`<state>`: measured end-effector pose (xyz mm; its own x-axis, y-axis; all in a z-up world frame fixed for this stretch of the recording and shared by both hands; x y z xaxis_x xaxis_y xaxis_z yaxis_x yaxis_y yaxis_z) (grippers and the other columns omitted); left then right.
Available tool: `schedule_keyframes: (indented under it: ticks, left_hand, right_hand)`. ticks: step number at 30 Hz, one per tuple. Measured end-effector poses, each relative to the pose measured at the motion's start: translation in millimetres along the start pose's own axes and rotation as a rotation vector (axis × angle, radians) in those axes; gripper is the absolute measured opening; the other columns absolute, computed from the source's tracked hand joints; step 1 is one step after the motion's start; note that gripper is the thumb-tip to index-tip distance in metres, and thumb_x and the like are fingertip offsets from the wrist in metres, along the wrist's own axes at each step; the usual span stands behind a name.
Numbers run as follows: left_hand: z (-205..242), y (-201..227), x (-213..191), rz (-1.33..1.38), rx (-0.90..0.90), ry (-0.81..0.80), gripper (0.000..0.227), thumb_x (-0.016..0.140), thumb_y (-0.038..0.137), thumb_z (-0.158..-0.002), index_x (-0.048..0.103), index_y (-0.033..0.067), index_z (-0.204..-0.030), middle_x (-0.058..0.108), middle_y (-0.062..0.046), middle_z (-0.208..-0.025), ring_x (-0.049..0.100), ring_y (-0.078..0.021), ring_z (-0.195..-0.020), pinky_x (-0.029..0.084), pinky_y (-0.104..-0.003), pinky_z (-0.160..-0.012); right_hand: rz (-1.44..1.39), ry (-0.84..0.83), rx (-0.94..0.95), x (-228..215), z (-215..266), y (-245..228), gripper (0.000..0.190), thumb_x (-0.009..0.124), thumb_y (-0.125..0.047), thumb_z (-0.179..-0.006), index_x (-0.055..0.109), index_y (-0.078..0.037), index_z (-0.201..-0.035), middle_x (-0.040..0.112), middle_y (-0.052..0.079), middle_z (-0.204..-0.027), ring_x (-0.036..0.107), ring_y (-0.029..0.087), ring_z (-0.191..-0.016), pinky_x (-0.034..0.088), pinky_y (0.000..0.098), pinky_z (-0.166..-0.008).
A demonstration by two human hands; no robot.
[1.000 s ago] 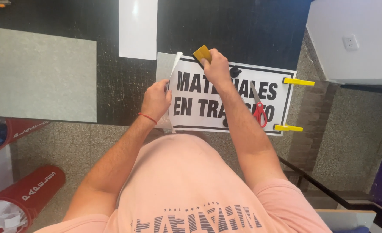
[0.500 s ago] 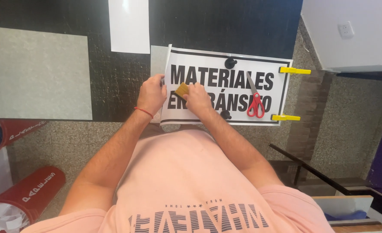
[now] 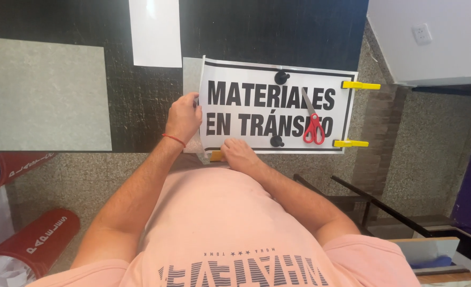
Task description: The person unrolls a laminated sign reading MATERIALES EN TRÁNSITO and places it on a glass panel. They smooth the surface, secure it with magnets and yellow clips, then use scissors to trim excess backing film. Finally, they use a yellow squeegee to press the sign firmly onto the glass.
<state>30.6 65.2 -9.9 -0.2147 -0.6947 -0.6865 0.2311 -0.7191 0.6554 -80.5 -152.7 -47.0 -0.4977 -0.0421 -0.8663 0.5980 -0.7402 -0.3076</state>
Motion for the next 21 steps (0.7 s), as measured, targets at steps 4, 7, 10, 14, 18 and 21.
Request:
schedule_keyframes:
  ticks: [4,7,10,14,18,21]
  left_hand:
    - [2,1,-6,0.001,-0.002,0.004,0.039,0.074,0.006,-0.105,0.072,-0.0007,-0.144,0.081,-0.02,-0.11,0.084,-0.0369,-0.104,0.071,-0.046,-0.088]
    - [5,0,-7,-0.007,-0.004,0.007,0.039,0.074,0.008,-0.105,0.073,-0.0005,-0.143,0.082,-0.02,-0.109,0.084,-0.0373,-0.104,0.071,-0.047,-0.087]
    - [8,9,-14,0.014,-0.006,-0.003,0.041,0.074,0.01,-0.105,0.073,-0.0007,-0.144,0.082,-0.023,-0.111,0.084,-0.0402,-0.105,0.071,-0.051,-0.088]
    - [8,4,-9,0.011,-0.036,-0.008,0.04,0.075,0.012,-0.106,0.073,0.0012,-0.144,0.083,-0.021,-0.11,0.084,-0.0372,-0.104,0.071,-0.047,-0.087]
    - [4,2,-9,0.008,-0.052,-0.008,0.041,0.074,0.015,-0.106,0.073,0.0024,-0.144,0.083,-0.02,-0.111,0.084,-0.0369,-0.105,0.071,-0.049,-0.088]
    - [1,-7,1,0.002,-0.048,-0.012,0.042,0.075,0.016,-0.105,0.073,0.0032,-0.145,0.083,-0.02,-0.112,0.084,-0.0378,-0.106,0.071,-0.05,-0.089]
  right_hand:
    - [0.043,0.277,-0.119,-12,0,30,0.014,0.064,-0.018,-0.105,0.07,-0.017,-0.118,0.071,0.003,-0.11,0.072,0.02,-0.116,0.048,0.039,-0.115]
    - [0.236,0.501,-0.148,-18,8,41,0.031,0.063,-0.019,-0.11,0.073,-0.02,-0.14,0.079,0.003,-0.127,0.073,0.02,-0.129,0.053,0.0382,-0.118]
    - [0.261,0.547,-0.13,20,8,48,0.043,0.073,-0.03,-0.105,0.077,-0.016,-0.145,0.081,0.012,-0.142,0.071,0.029,-0.141,0.048,0.0494,-0.127]
    - [0.284,0.563,-0.121,19,-25,56,0.048,0.077,-0.02,-0.099,0.078,-0.013,-0.146,0.079,0.014,-0.146,0.07,0.032,-0.143,0.05,0.0509,-0.125]
    - [0.35,0.635,-0.103,2,-90,72,0.05,0.08,-0.014,-0.093,0.08,-0.013,-0.143,0.081,0.017,-0.141,0.074,0.036,-0.138,0.054,0.0528,-0.121]
    - [0.368,0.649,-0.072,-1,-133,86,0.053,0.082,-0.014,-0.091,0.08,-0.011,-0.144,0.081,0.019,-0.14,0.074,0.038,-0.137,0.055,0.0549,-0.119]
Point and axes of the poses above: each hand's wrist, its own z-axis away from the middle knuckle, its own x-axis out of the palm, y = z × x, the point moved 5 cm from there along -z, towards the middle knuckle
